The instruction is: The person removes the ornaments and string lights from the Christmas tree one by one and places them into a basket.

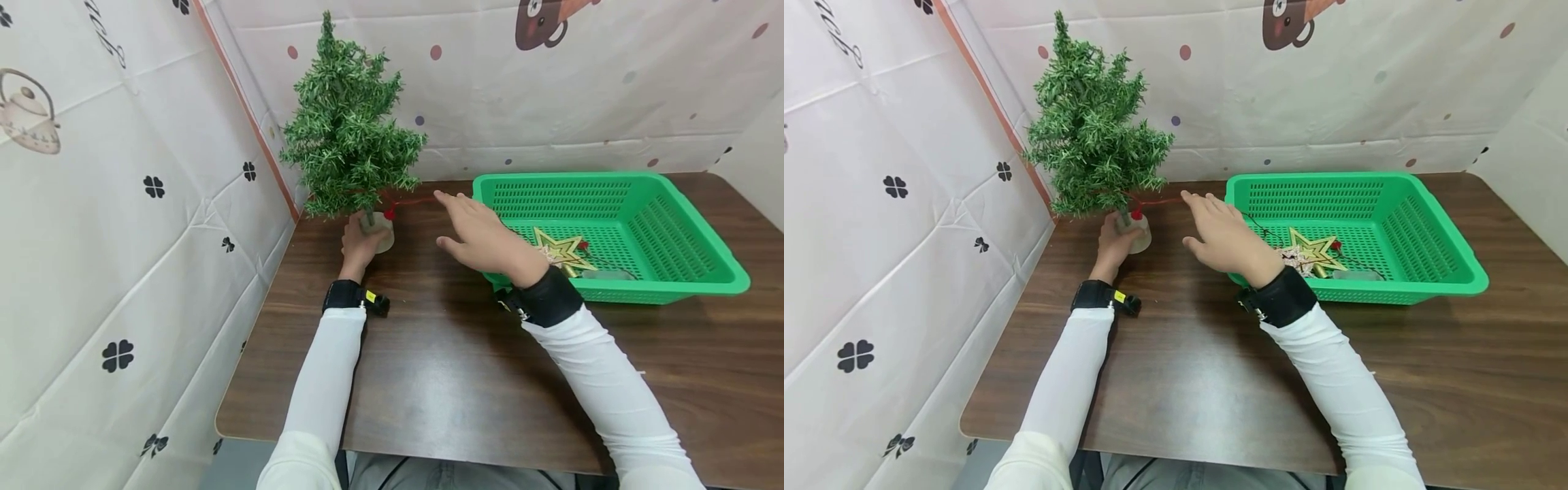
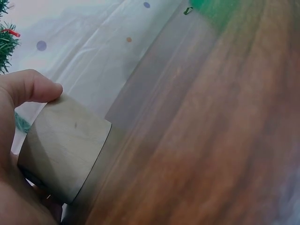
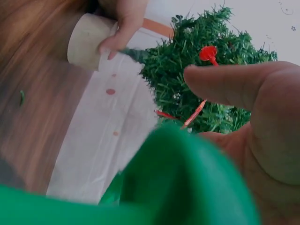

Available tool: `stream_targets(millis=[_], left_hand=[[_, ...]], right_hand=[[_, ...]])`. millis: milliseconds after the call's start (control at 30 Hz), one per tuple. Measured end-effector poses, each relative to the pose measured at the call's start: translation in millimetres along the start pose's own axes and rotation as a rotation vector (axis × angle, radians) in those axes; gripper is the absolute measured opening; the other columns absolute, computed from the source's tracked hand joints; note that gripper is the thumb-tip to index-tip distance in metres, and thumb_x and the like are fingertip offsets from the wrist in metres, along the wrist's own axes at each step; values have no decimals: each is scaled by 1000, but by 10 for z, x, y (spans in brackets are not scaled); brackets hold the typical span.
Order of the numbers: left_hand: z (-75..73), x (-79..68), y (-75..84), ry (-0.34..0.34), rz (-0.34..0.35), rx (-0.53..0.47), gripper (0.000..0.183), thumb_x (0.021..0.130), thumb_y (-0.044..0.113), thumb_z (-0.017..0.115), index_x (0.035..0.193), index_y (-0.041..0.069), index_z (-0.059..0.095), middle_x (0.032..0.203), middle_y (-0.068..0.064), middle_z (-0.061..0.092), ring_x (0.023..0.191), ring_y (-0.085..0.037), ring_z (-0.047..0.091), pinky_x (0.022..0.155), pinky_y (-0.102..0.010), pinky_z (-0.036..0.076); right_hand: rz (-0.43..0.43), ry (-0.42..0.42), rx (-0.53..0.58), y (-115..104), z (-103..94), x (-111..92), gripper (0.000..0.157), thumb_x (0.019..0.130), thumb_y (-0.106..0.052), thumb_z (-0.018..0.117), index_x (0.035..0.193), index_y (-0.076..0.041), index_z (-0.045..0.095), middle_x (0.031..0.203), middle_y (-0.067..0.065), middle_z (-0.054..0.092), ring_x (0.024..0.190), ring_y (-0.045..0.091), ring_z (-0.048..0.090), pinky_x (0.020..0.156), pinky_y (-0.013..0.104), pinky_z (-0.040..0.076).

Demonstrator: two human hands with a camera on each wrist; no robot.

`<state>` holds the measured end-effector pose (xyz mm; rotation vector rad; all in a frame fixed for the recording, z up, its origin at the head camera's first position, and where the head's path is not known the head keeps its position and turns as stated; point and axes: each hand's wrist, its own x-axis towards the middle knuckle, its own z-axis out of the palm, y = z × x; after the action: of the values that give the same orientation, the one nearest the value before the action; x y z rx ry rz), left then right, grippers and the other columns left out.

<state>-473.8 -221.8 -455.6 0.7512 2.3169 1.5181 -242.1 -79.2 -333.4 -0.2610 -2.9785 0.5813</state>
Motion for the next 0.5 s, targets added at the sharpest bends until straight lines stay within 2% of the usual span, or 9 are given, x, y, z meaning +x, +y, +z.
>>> stream_targets(millis=[100, 200, 267, 333, 400, 500], left_hand=[[-1, -9, 2, 3, 13, -9, 75, 89, 39, 74, 153, 21, 40, 155, -16, 39, 142, -44, 30, 118, -65, 16], [4, -8, -1, 1, 14, -4, 76, 89, 39, 74, 154, 21, 39, 156, -16, 39, 141, -44, 31, 118, -64, 17], [2, -10, -2, 1, 13, -1, 77, 89, 39, 74, 154, 20, 39, 156, -16, 39, 142, -44, 31, 118, -64, 17], [0, -11, 0, 1, 13, 0, 78, 89, 39, 74, 155, 20, 38, 157, -16, 38, 143, -44, 30, 118, -65, 16], [-5, -9, -2, 0, 12, -2, 78, 89, 40, 74, 155, 20, 38, 157, -16, 37, 143, -44, 29, 118, -65, 15], [-12, -8, -7, -5, 5, -8, 79, 89, 40, 74, 156, 20, 37, 159, -16, 36, 146, -44, 27, 119, -65, 13]], right_hand=[[3, 10, -8, -40, 23, 18, 73, 105, -29, 57, 164, -14, 17, 166, 15, 29, 153, 41, 23, 123, 66, 14], [-1, 25, -11, -58, 48, 20, 59, 104, -27, 59, 156, -12, 35, 155, 12, 46, 142, 36, 42, 120, 66, 20], [-9, 51, -10, -68, 55, 21, 43, 104, -25, 59, 145, -12, 50, 139, 9, 61, 126, 31, 57, 112, 61, 30], [-26, 102, -6, -74, 49, 19, 28, 104, -23, 59, 130, -11, 63, 119, 7, 71, 102, 26, 65, 99, 53, 41], [-46, 165, -8, -91, 25, 10, 20, 104, -22, 60, 117, -12, 71, 102, 4, 74, 79, 20, 63, 81, 44, 45], [-67, 269, 10, -113, -41, -33, 17, 103, -21, 61, 109, -13, 75, 87, 4, 73, 62, 17, 55, 62, 36, 43]])
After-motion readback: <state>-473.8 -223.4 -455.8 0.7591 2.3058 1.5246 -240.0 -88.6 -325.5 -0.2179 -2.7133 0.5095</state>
